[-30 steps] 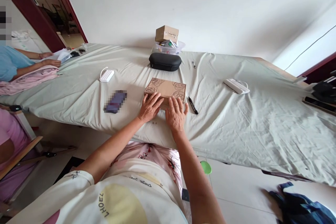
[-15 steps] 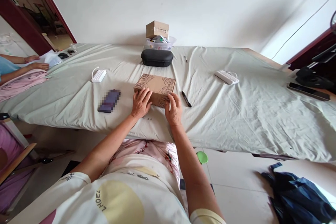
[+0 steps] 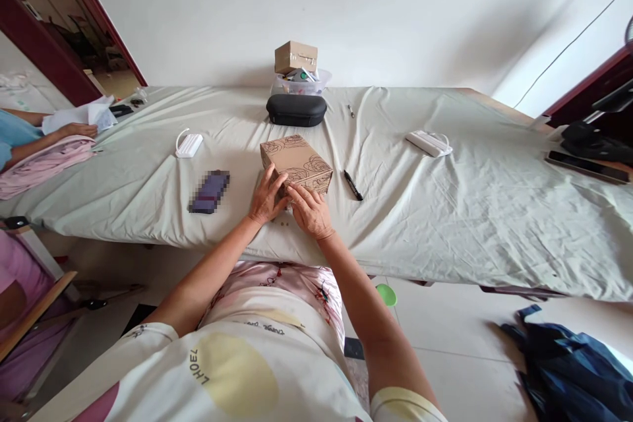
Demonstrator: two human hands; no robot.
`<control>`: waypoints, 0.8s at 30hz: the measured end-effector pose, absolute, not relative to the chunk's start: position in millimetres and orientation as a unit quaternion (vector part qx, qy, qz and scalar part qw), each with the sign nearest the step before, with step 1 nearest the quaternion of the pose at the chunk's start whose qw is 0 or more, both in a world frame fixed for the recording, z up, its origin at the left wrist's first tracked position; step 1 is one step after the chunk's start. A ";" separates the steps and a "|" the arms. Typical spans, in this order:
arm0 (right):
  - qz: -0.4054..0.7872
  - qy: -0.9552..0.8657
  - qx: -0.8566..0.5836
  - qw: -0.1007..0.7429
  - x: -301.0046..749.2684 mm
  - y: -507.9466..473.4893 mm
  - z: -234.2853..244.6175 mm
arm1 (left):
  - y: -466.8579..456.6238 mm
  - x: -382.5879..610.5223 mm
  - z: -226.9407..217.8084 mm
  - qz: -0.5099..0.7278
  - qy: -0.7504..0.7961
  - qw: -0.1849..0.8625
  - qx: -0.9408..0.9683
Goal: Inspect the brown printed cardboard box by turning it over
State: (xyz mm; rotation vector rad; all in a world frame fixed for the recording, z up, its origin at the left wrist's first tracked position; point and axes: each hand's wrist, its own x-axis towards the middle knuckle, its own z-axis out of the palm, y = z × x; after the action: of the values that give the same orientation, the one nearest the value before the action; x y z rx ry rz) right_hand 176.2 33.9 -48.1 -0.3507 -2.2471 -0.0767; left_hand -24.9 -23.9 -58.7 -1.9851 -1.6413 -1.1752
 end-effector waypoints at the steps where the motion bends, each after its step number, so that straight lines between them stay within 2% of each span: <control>1: -0.038 -0.898 -0.158 0.410 177.0 35.0 -48.0 | -23.5 -24.5 -58.8 -0.414 -0.572 0.150 -0.692; 5: -0.044 -0.887 -0.216 0.405 182.6 40.4 -46.3 | -23.3 -23.7 -59.1 -0.423 -0.570 0.146 -0.689; 12: -0.043 -0.800 -0.332 0.498 197.3 60.6 -52.3 | -23.4 -25.2 -59.3 -0.449 -0.550 0.147 -0.688; 19: 0.120 -0.758 -0.350 0.537 194.8 77.0 -72.2 | -23.9 -25.4 -56.0 -0.447 -0.584 0.141 -0.662; 24: 0.139 -0.762 -0.362 0.518 194.4 84.0 -84.0 | -25.5 -27.2 -57.7 -0.478 -0.582 0.131 -0.644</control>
State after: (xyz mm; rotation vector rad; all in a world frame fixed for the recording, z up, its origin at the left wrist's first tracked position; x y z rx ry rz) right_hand 194.4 84.0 -84.0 -0.8680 -1.8295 0.3346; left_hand -27.2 -25.5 -57.7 -1.8712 -1.6909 -1.3895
